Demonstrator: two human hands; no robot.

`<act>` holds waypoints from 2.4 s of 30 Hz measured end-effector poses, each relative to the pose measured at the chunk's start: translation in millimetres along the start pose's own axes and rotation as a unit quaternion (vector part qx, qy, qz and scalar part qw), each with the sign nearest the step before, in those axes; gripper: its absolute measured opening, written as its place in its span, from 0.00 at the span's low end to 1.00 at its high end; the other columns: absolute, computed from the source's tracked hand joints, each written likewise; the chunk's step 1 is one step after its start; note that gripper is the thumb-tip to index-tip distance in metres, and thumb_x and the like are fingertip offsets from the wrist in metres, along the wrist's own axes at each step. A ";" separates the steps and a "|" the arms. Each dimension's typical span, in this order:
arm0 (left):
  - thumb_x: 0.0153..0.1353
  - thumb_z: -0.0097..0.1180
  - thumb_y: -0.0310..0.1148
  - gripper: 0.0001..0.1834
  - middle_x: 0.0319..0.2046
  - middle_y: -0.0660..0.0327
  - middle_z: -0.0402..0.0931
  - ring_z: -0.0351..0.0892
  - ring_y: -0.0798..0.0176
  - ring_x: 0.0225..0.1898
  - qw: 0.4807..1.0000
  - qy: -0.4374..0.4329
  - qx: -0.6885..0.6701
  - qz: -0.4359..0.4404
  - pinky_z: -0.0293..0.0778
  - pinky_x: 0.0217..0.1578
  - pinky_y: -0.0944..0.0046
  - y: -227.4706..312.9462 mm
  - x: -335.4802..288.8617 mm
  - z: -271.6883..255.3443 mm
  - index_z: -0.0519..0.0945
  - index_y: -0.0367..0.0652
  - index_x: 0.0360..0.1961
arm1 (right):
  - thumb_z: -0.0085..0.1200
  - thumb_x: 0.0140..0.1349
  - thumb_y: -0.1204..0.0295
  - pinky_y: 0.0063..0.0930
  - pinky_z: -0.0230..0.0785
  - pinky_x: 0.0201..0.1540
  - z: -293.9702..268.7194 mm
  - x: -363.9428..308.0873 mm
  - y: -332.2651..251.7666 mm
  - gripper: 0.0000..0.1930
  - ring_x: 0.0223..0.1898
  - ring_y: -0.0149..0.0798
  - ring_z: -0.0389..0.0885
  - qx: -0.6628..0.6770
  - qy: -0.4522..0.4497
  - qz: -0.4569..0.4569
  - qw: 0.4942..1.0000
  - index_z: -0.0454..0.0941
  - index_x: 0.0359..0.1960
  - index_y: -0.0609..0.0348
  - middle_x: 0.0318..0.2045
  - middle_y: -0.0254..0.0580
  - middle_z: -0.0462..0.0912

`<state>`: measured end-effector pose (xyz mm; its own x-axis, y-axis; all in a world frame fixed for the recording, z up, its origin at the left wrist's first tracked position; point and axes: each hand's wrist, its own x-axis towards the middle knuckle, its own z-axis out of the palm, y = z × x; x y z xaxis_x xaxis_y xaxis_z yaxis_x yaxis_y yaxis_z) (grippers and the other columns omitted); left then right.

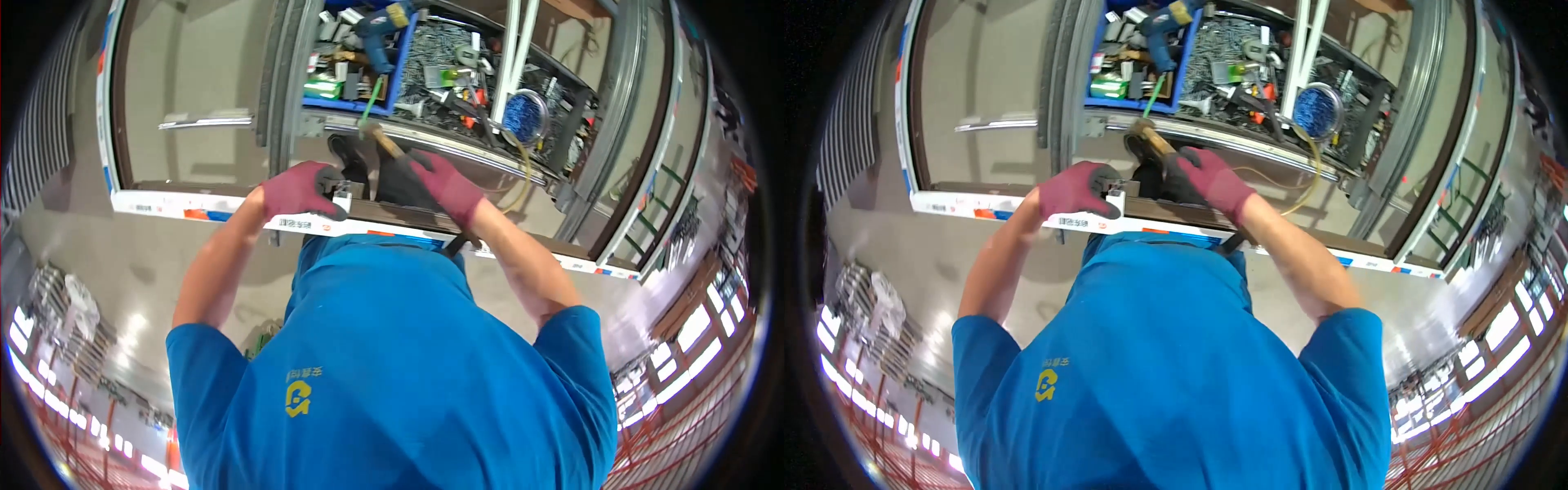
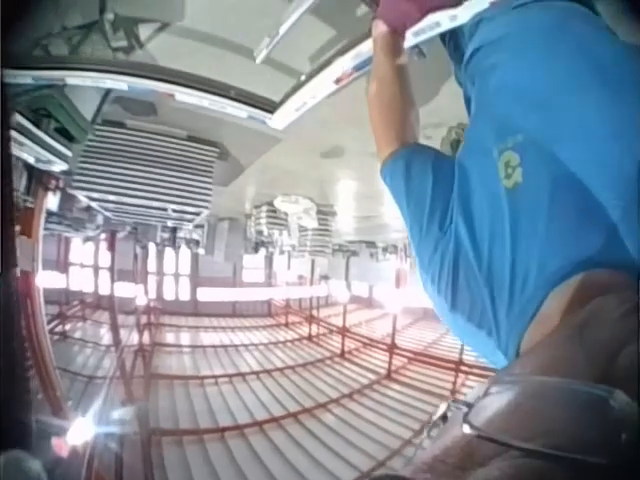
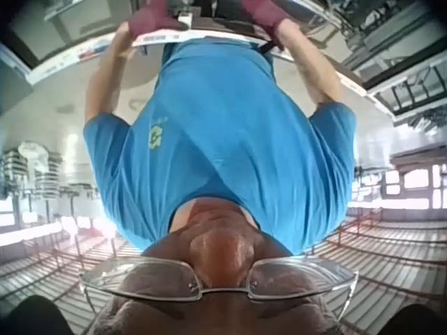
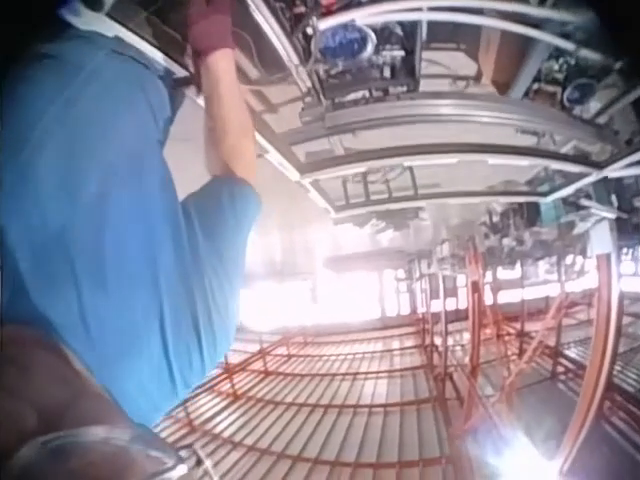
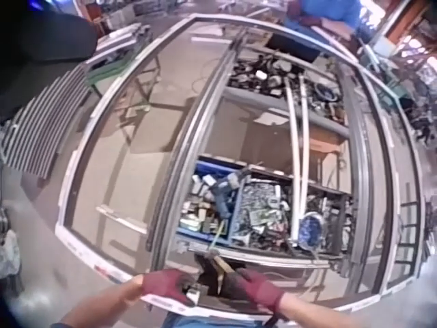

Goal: Assembling large metal window or door frames by joining aluminum profiles and securing them with an electric drill.

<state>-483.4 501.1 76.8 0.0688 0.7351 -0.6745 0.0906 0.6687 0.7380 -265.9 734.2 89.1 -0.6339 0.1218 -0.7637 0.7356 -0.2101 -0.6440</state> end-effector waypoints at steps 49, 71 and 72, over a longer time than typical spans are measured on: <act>0.51 0.74 0.46 0.43 0.61 0.45 0.75 0.77 0.37 0.58 0.828 0.525 0.193 0.040 0.73 0.57 0.44 -47.5 -64.2 34.1 0.72 0.41 0.67 | 0.66 0.61 0.66 0.47 0.77 0.53 -38.1 93.7 -53.6 0.49 0.47 0.57 0.86 -0.361 -0.011 -0.323 0.875 0.47 0.80 0.55 0.47 0.62 0.84; 0.41 0.76 0.62 0.50 0.58 0.52 0.76 0.75 0.46 0.63 0.778 0.478 0.395 0.100 0.58 0.72 0.37 66.6 -19.3 51.6 0.75 0.49 0.65 | 0.73 0.52 0.73 0.36 0.63 0.72 -16.3 -23.5 -133.3 0.46 0.68 0.40 0.72 -0.293 -0.203 -0.258 0.898 0.63 0.75 0.60 0.67 0.45 0.74; 0.41 0.76 0.62 0.50 0.58 0.52 0.76 0.75 0.46 0.63 0.783 0.472 0.394 0.088 0.58 0.72 0.37 65.8 -18.5 52.2 0.75 0.49 0.65 | 0.72 0.52 0.72 0.36 0.63 0.72 -24.4 -11.3 -130.7 0.46 0.67 0.39 0.72 -0.264 -0.215 -0.228 0.912 0.63 0.75 0.61 0.67 0.44 0.74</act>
<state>-426.8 525.7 136.7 -0.5827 0.8122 0.0280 0.7738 0.5439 0.3248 -349.1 783.9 180.9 -0.8543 -0.3357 -0.3969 0.3128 0.2779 -0.9083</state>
